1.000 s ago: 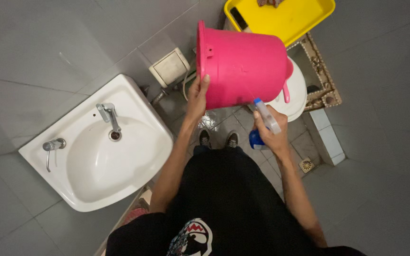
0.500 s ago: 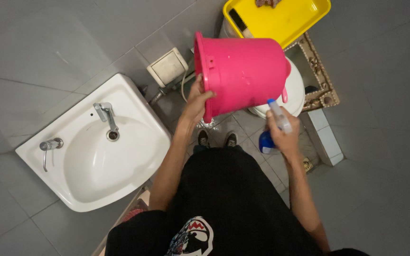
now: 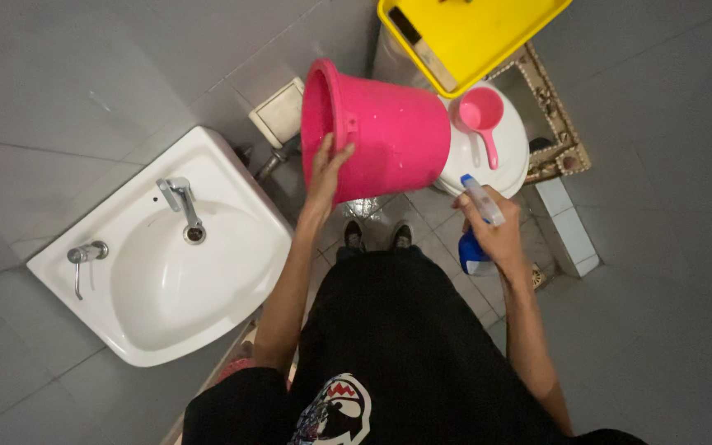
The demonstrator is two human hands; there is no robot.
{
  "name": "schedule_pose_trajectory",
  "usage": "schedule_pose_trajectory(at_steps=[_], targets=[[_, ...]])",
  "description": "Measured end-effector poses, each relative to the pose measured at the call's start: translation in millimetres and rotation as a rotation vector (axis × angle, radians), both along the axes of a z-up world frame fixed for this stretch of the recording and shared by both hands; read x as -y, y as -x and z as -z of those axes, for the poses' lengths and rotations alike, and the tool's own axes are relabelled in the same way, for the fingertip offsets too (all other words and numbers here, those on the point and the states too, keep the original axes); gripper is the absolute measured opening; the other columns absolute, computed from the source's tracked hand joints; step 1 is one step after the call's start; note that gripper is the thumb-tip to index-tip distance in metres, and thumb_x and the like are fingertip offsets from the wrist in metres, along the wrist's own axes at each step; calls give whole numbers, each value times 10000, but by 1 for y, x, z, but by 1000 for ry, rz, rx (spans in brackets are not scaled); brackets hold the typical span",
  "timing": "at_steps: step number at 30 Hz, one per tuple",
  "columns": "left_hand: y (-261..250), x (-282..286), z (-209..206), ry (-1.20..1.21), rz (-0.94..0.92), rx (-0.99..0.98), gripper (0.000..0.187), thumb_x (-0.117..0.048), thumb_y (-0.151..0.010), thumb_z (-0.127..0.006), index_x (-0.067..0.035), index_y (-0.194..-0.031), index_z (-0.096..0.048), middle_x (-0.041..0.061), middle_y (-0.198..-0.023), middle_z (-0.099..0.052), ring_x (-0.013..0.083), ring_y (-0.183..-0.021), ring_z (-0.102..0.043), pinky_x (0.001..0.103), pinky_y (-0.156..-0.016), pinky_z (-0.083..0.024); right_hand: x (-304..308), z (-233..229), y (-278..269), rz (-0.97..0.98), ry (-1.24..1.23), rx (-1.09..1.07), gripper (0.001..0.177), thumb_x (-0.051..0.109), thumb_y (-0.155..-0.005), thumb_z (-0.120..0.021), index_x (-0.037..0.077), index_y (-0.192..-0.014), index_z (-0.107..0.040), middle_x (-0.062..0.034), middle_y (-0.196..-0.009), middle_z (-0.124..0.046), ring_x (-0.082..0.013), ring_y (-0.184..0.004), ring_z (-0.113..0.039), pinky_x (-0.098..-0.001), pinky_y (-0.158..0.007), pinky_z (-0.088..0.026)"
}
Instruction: The person cleans a pink bucket by spraying it with liquid, scrubbing the exterior and interior with a brush, and wiping it with a cloth.
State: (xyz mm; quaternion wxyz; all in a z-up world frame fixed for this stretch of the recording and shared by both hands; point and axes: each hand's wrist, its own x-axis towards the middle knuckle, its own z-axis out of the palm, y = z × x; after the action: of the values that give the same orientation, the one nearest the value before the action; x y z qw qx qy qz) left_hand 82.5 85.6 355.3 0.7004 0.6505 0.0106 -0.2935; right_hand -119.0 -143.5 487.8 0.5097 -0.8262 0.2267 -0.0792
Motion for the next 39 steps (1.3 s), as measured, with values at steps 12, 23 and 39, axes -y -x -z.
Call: schedule_pose_trajectory(at_steps=[12,23,39], targets=[[3,-6,30,35,-61,111,810,-221,-907,-780,13,-1570,-378,227,-1420,-602,329,-1358,-575,539,-1192,-426,-18,22,-6,-158,18,68,187,148,-974,-695,2,-857,-690,-34,-648,-652,-100,-550,-615,-279,-531,-494],[1,-4,15,31,-45,-7,813,-372,-957,-650,15,-1588,-315,279,-1402,-627,314,-1293,-638,498,-1143,-474,-42,11,-29,-186,41,106,220,141,-1001,-678,18,-822,-651,-32,-620,-628,-103,-539,-605,-286,-535,-486],[-10,-14,41,-25,-132,35,506,-148,-1023,-634,39,-1455,-451,194,-1081,-612,261,-877,-611,349,-715,-514,-23,16,-29,0,-85,-25,254,192,-1013,-675,-9,-858,-657,-44,-632,-619,-105,-535,-589,-277,-503,-473]])
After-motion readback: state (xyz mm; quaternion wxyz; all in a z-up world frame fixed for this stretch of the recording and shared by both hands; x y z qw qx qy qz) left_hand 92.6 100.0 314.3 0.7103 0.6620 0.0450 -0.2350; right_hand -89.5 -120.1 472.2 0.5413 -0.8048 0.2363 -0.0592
